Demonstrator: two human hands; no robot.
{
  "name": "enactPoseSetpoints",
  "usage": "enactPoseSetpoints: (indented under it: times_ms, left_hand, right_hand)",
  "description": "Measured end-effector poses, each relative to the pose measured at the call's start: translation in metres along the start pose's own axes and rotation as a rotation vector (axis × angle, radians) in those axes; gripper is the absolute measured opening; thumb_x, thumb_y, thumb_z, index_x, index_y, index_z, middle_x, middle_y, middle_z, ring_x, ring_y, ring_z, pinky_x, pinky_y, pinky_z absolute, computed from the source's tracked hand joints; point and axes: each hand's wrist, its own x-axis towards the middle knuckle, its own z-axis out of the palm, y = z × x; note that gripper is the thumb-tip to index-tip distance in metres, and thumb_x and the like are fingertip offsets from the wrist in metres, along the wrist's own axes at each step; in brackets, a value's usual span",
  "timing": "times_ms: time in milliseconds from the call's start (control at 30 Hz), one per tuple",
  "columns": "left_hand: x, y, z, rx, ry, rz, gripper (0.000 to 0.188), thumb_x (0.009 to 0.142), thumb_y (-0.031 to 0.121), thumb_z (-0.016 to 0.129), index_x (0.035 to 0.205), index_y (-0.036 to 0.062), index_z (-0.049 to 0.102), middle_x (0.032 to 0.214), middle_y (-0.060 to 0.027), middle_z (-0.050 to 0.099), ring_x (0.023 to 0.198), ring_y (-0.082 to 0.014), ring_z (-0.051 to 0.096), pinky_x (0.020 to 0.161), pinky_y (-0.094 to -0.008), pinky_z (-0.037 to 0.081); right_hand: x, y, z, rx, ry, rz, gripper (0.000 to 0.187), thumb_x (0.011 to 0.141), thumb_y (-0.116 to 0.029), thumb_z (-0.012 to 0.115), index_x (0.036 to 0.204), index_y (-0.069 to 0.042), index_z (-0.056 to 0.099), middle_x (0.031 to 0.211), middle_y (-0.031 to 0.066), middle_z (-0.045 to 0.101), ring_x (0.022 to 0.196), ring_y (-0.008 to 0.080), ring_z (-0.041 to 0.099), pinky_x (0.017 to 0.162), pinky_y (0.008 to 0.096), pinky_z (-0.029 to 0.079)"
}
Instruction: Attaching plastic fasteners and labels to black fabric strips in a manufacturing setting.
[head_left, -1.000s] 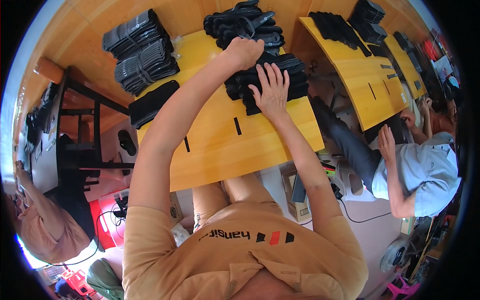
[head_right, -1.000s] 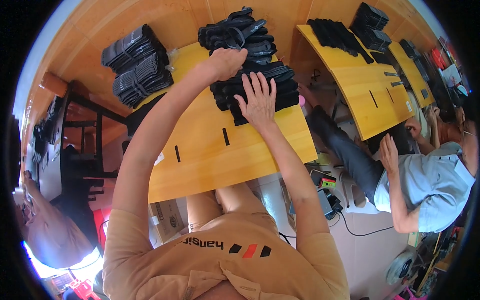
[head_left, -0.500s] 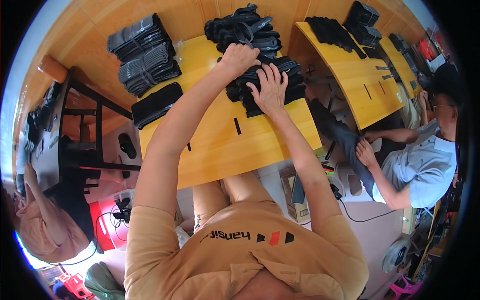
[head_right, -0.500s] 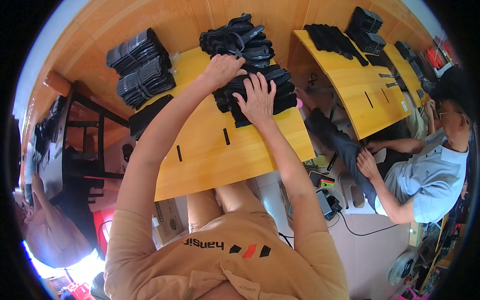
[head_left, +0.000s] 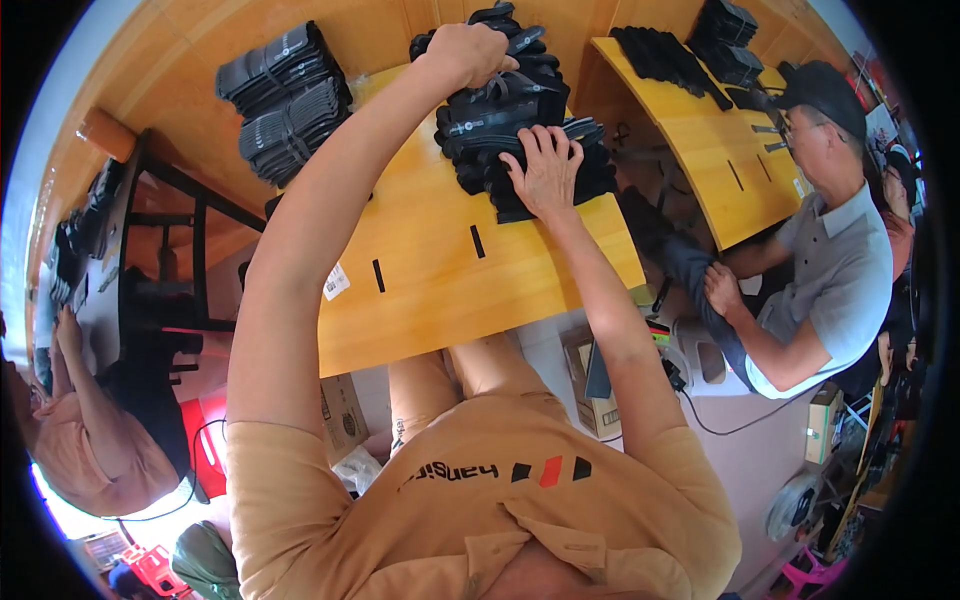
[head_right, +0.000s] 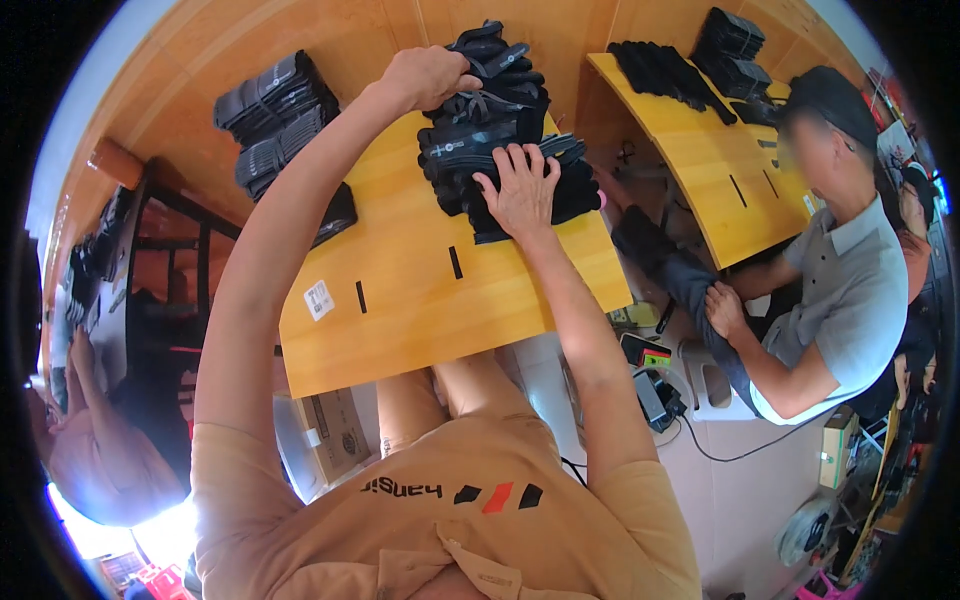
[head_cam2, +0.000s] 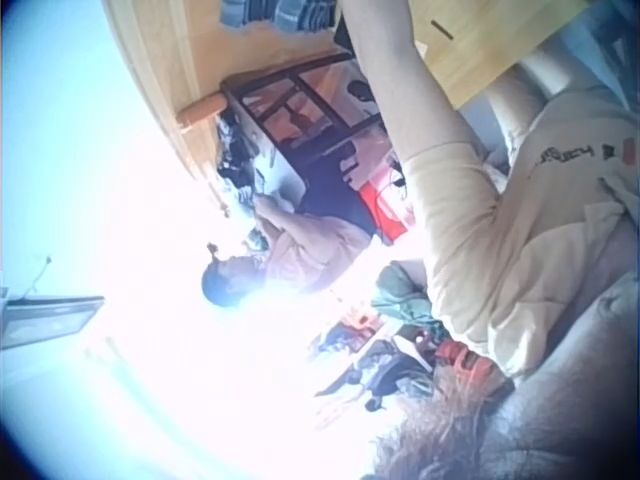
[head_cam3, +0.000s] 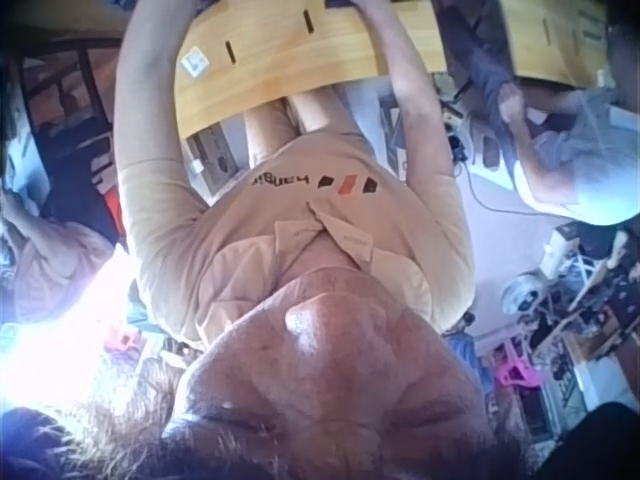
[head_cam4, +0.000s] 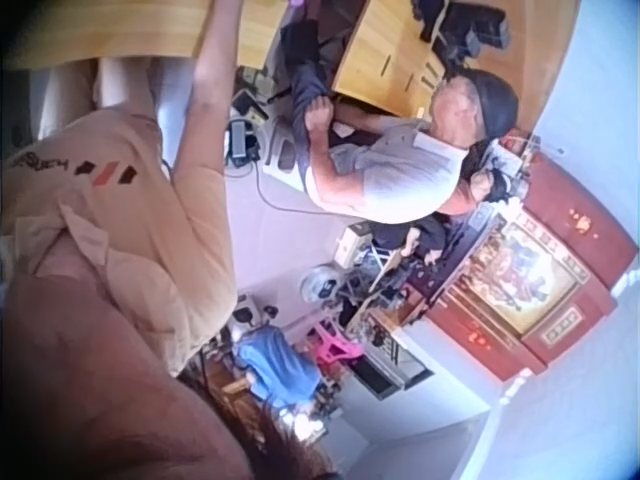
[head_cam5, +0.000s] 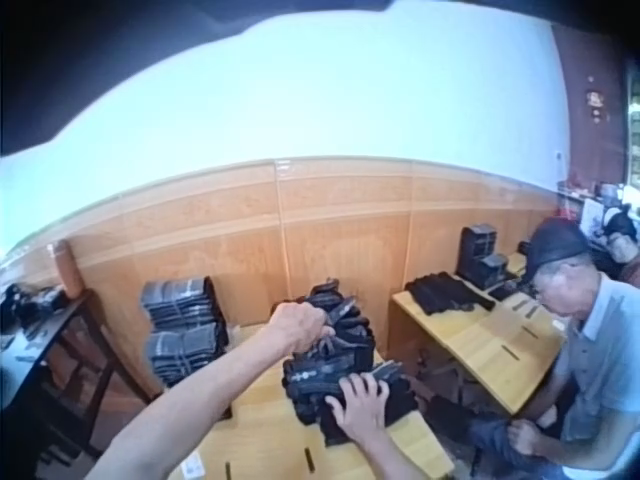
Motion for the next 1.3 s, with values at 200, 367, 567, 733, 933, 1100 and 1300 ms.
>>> enactPoseSetpoints:
  times_ms: [200,367,567,733,933,1100,1300]
  left_hand:
    - [-0.071,0.016,-0.036,-0.039,-0.038,-0.032,0.039,0.086,0.041,0.054,0.087,0.0042,0.067,0.083,-0.0150,0.066,0.080,-0.0316,0.065,0.069,-0.0405,0.051]
    - [-0.146,0.021,-0.122,-0.105,0.167,-0.093,0.037,0.090,0.038,0.047,0.090,0.0038,0.062,0.081,-0.0160,0.063,0.081,-0.0343,0.061,0.067,-0.0409,0.049]
    - [-0.241,-0.006,-0.132,-0.956,0.080,-0.233,0.031,0.093,0.031,0.047,0.085,0.0018,0.053,0.061,-0.0009,0.042,0.057,-0.0086,0.042,0.053,-0.0247,0.038]
    - [-0.321,0.026,-0.051,-1.424,0.059,-0.428,0.026,0.093,0.028,0.046,0.094,0.0041,0.057,0.063,0.0047,0.043,0.058,-0.0037,0.042,0.052,-0.0176,0.032]
    - [-0.371,0.074,-0.002,-1.772,0.016,-0.668,0.028,0.093,0.029,0.046,0.096,0.0027,0.057,0.064,0.0014,0.048,0.058,-0.0061,0.045,0.055,-0.0201,0.036]
    - [-0.382,0.107,0.013,-1.902,0.004,-0.667,0.030,0.094,0.029,0.046,0.100,0.0017,0.056,0.072,-0.0021,0.054,0.065,-0.0086,0.052,0.061,-0.0223,0.044]
    - [-0.367,0.123,-0.002,-2.078,0.038,-0.586,0.033,0.096,0.030,0.041,0.109,0.0004,0.049,0.079,-0.0063,0.056,0.063,-0.0093,0.054,0.054,-0.0210,0.045]
  right_hand:
    - [0.001,-0.005,-0.004,-0.017,-0.012,-0.014,0.040,0.082,-0.040,0.057,0.107,-0.009,0.055,0.111,0.0065,0.051,0.109,0.0262,0.040,0.089,0.0477,0.028]
    - [-0.004,0.016,-0.001,-0.048,-0.064,0.072,0.039,0.084,-0.040,0.055,0.107,-0.009,0.055,0.110,0.0064,0.051,0.110,0.0268,0.040,0.089,0.0482,0.028]
    - [-0.006,0.003,-0.003,-0.033,-0.120,0.090,0.042,0.085,-0.041,0.054,0.116,-0.011,0.050,0.118,0.0062,0.048,0.119,0.0257,0.036,0.096,0.0495,0.025]
    - [-0.006,0.004,-0.021,0.020,-0.052,0.031,0.051,0.083,-0.043,0.057,0.122,-0.012,0.048,0.128,0.0068,0.043,0.125,0.0267,0.031,0.098,0.0536,0.023]
    - [-0.011,-0.088,-0.117,1.182,-0.362,0.187,0.047,0.072,-0.016,0.072,0.114,-0.005,0.055,0.108,0.0062,0.058,0.096,0.0186,0.057,0.080,0.0290,0.045]
    - [-0.026,-0.142,-0.153,1.253,-0.514,0.045,0.060,0.064,0.004,0.073,0.120,-0.005,0.051,0.105,0.0045,0.056,0.089,0.0107,0.055,0.071,0.0206,0.047]
    - [-0.053,-0.157,-0.156,1.371,-0.620,0.073,0.064,0.061,0.000,0.077,0.119,-0.004,0.050,0.101,0.0039,0.058,0.082,0.0110,0.057,0.068,0.0216,0.048]
